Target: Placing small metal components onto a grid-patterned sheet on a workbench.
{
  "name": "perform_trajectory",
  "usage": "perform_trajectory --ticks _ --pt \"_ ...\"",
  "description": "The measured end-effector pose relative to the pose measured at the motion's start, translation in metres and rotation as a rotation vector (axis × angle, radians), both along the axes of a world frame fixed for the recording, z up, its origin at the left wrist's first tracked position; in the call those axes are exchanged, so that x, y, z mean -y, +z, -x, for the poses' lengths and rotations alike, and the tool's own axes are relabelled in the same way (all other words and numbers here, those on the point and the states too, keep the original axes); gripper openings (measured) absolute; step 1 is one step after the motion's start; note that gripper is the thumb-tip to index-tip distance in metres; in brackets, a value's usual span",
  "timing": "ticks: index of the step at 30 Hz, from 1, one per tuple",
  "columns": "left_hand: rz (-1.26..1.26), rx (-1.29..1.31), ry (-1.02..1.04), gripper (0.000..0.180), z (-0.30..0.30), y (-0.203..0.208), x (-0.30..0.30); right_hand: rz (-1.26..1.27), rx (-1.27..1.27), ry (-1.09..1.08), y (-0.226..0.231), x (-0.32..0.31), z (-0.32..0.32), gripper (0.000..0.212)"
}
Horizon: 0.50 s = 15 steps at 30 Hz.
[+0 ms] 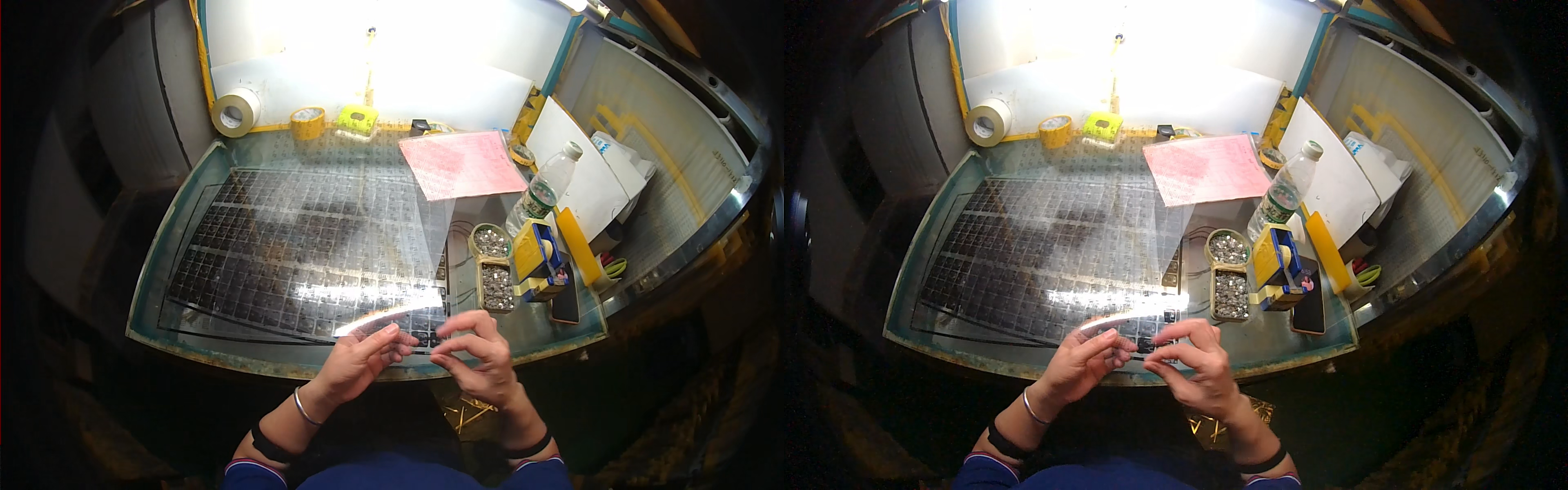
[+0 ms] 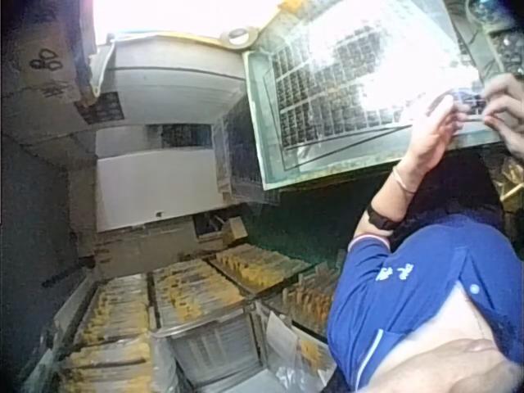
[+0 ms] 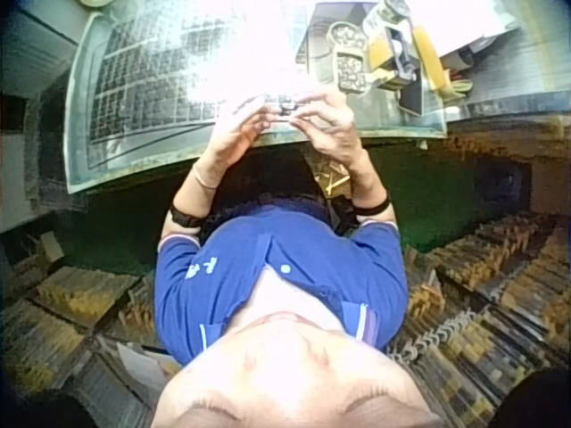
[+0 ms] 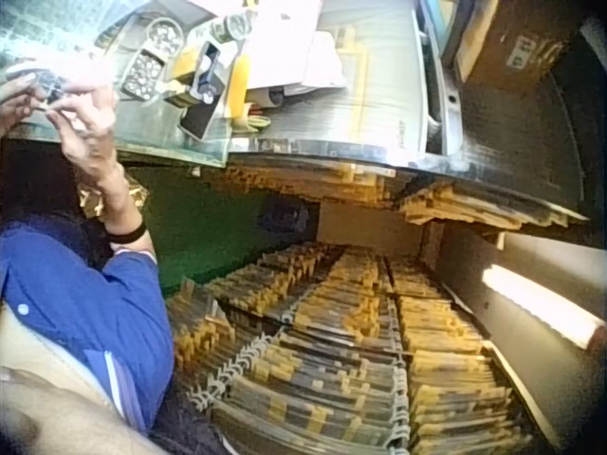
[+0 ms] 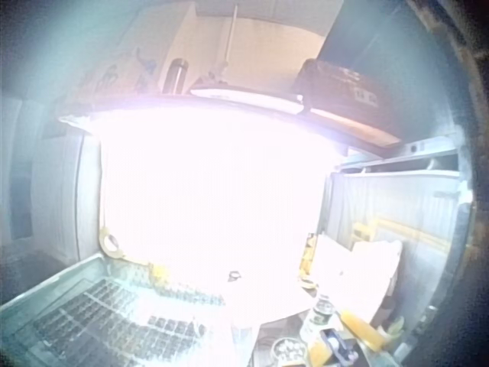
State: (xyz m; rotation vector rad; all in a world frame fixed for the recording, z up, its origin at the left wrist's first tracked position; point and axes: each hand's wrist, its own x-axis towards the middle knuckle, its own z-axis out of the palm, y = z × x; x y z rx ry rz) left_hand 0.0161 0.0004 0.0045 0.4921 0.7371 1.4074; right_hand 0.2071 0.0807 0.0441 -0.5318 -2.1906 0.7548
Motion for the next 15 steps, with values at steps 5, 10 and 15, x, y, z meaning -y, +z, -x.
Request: perform_trajectory --ticks 5,10,15 --pt "0.010 -0.011 0.027 0.022 0.000 -0.006 0.000 0.285 0.319 0.236 0.013 -0.010 -0.049 0.011" --pt "0.005 -0.004 0.051 0.025 -0.002 -0.004 -0.001 0.229 0.449 0.175 0.001 -0.016 -0.083 0.018" --pt "-0.011 -0.021 0.052 0.028 -0.003 -0.002 -0.001 0.226 0.339 0.058 0.005 -0.020 -0.084 0.016"
